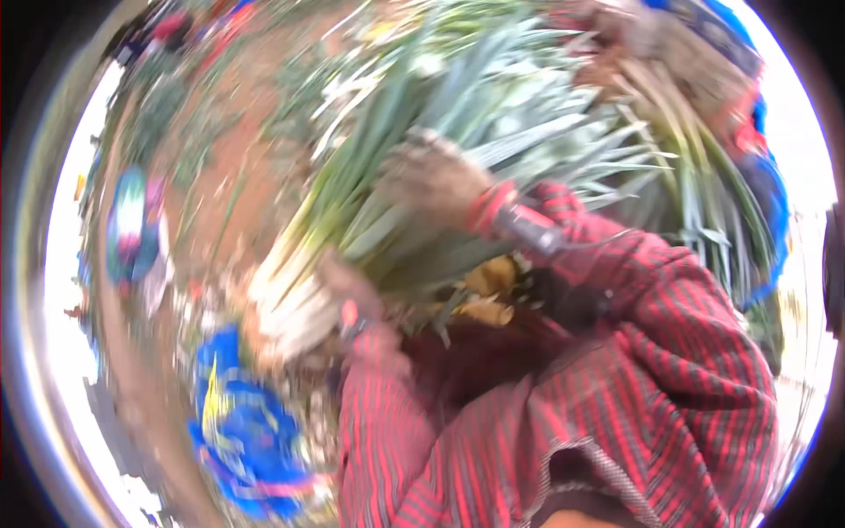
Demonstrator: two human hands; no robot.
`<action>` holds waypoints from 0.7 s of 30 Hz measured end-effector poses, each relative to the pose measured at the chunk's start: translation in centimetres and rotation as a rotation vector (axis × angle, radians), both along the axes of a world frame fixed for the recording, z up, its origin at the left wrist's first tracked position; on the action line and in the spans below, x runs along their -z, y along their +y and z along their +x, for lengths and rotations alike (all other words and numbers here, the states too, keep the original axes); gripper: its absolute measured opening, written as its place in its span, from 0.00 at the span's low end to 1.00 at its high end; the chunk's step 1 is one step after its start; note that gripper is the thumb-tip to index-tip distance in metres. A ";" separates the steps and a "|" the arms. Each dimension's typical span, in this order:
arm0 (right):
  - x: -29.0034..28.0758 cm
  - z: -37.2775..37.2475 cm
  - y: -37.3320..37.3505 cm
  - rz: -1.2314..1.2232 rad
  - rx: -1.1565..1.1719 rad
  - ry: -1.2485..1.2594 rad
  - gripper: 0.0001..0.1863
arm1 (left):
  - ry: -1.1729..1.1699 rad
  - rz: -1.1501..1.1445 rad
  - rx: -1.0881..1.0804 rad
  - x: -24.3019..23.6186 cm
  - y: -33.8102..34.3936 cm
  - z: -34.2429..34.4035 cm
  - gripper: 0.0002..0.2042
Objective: The recorder uses an electric trimmer to process and bundle bundles of leeks in a farm packing shed.
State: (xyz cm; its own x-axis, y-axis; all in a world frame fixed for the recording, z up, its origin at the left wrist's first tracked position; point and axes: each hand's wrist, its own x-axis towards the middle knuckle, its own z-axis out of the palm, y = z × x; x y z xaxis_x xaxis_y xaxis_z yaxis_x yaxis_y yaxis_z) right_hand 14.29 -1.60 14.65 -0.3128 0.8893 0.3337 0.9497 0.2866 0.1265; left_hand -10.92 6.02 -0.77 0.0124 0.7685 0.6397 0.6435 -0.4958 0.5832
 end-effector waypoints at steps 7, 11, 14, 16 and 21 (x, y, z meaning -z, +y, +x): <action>-1.7 14.8 -14.4 0.246 0.220 0.259 0.27 | -0.252 -0.346 -0.023 -0.3 0.1 -0.4 0.17; 4.5 26.0 -27.7 0.329 0.958 1.229 0.09 | -0.163 -0.310 -0.040 -0.6 -0.1 -0.8 0.17; 11.0 32.2 -34.9 -0.176 1.463 0.716 0.15 | -0.150 -0.291 -0.018 -0.6 -0.2 -1.2 0.17; 14.5 34.7 -37.8 -0.082 1.472 0.779 0.15 | -0.077 -0.313 -0.084 -0.6 -0.2 -1.5 0.19; 16.4 44.3 -38.4 0.088 1.558 0.601 0.15 | 0.178 -0.337 -0.161 -0.7 0.4 -1.7 0.22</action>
